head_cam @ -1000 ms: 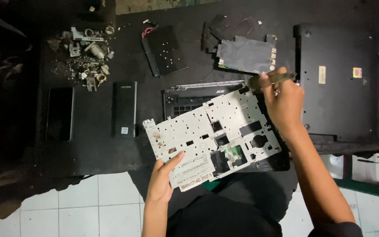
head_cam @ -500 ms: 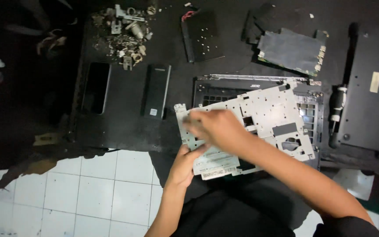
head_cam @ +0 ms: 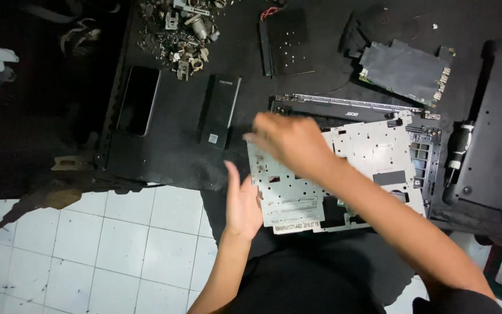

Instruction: Removing the keyboard assembly and cleaning internal components of a laptop on a repair bench.

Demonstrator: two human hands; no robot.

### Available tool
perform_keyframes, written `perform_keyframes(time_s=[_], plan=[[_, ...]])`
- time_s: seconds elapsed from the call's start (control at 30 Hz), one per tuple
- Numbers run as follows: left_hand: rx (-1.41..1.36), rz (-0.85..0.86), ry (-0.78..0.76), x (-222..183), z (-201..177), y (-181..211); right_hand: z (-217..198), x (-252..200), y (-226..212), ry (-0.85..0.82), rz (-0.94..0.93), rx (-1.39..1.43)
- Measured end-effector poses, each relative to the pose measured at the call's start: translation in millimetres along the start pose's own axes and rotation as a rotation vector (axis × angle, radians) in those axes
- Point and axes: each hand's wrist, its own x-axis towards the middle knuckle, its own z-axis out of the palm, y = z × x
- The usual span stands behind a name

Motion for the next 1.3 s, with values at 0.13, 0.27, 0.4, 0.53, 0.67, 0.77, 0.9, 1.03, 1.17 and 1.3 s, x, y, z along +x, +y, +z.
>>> perform_keyframes(time_s=[0.13, 0.27, 0.4, 0.53, 0.67, 0.77, 0.9, 1.03, 1.17, 1.3], plan=[[-0.211, -0.063, 0.028, 18, -38, -24, 14, -49, -17, -0.150, -0.120, -0.076], [-0.185, -0.110, -0.058, 0, -3, -2, 7, -100, -47, -0.165, -0.161, 0.003], [-0.105, -0.173, -0.078, 11, -9, -2, -6, -144, -35, -0.081, -0.163, 0.073], [0.007, -0.184, 0.063, 14, -10, -6, -24, -172, 23, 0.114, 0.292, -0.153], [-0.007, -0.115, 0.154, 15, -4, -6, -18, -179, 21, 0.274, 0.468, -0.146], [0.050, -0.136, 0.283, 22, -9, -12, -26, -103, -55, -0.838, 1.038, -0.032], [0.095, -0.110, 0.255, 25, -12, -17, 31, -164, -82, 0.151, 0.003, 0.012], [0.070, -0.107, 0.182, 19, -3, -12, 16, -197, -45, 0.286, 0.210, -0.011], [0.074, -0.136, 0.235, 19, -2, -10, -12, -274, 25, 0.332, 0.747, -0.326], [0.087, -0.166, 0.253, 22, -8, -14, -36, -297, 44, 0.364, 0.746, -0.448]])
